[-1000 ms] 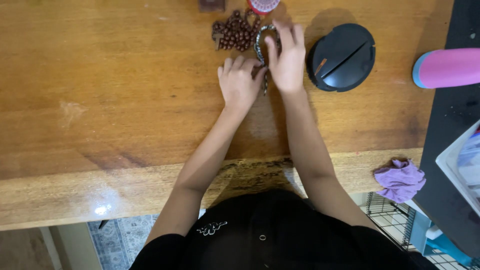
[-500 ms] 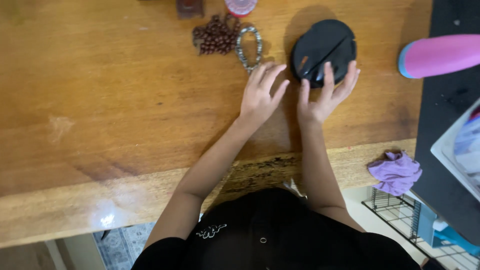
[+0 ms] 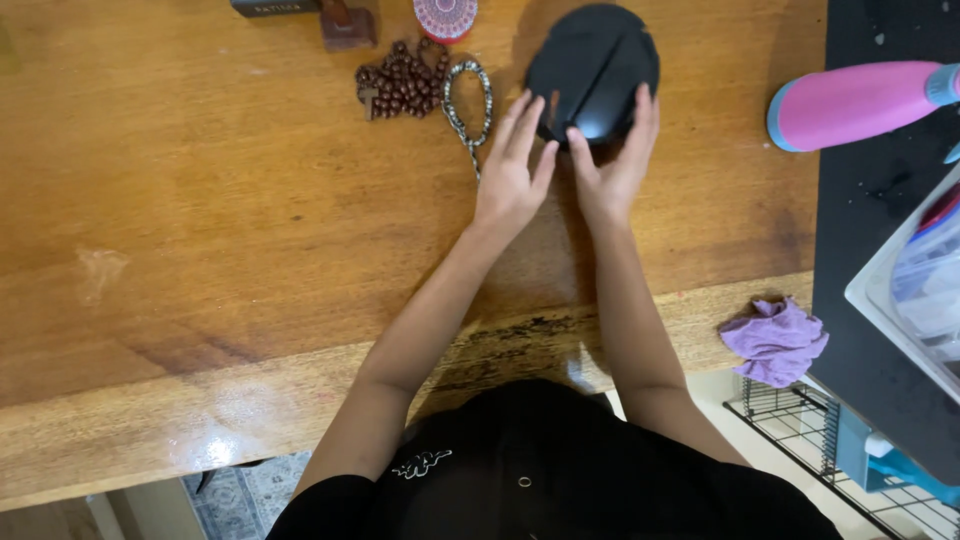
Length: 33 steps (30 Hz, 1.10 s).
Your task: Arranging religious icons like a crucifix and statue, then handling prayer beads on a wooden desk.
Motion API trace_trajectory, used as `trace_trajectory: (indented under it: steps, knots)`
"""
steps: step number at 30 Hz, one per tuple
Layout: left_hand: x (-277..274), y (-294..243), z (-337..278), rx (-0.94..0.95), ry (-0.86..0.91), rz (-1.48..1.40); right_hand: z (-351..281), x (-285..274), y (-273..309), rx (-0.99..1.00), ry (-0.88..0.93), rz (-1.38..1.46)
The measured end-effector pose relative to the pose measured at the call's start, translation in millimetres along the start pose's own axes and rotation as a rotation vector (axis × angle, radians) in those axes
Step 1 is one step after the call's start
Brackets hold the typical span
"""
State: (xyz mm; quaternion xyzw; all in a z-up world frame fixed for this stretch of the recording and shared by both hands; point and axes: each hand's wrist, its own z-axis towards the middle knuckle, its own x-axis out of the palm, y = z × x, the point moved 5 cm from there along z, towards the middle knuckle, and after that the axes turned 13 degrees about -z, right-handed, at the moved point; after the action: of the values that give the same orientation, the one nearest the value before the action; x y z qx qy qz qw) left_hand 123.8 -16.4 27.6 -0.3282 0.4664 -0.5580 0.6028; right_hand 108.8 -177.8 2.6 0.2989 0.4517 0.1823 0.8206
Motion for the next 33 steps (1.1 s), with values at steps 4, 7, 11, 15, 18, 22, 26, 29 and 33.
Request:
trace_trajectory:
  steps: [4,7,11,15,18,22,26,29,33]
  knots:
    - [-11,8,7,-0.056,-0.051,0.053,18,19,13,-0.077,0.026,0.012]
    - [-21,10,15,-0.012,-0.125,0.025,27,31,17,-0.130,0.036,0.035]
    - [-30,11,24,-0.039,-0.129,0.056,40,34,37,-0.196,0.050,0.119]
    - [-35,10,29,-0.043,-0.130,0.060,49,41,48,-0.268,0.107,0.136]
    - [-35,12,30,-0.057,-0.121,0.070,49,43,52,-0.291,0.119,0.101]
    - [-34,14,29,-0.069,-0.111,0.071,48,50,48,-0.298,0.123,0.061]
    - [-34,11,26,-0.028,-0.128,0.075,50,39,57,-0.301,0.138,0.100]
    - [-33,7,22,0.004,-0.126,0.053,46,32,55,-0.297,0.150,0.121]
    - [-31,-7,10,-0.026,-0.098,0.026,32,8,46,-0.213,0.159,0.088]
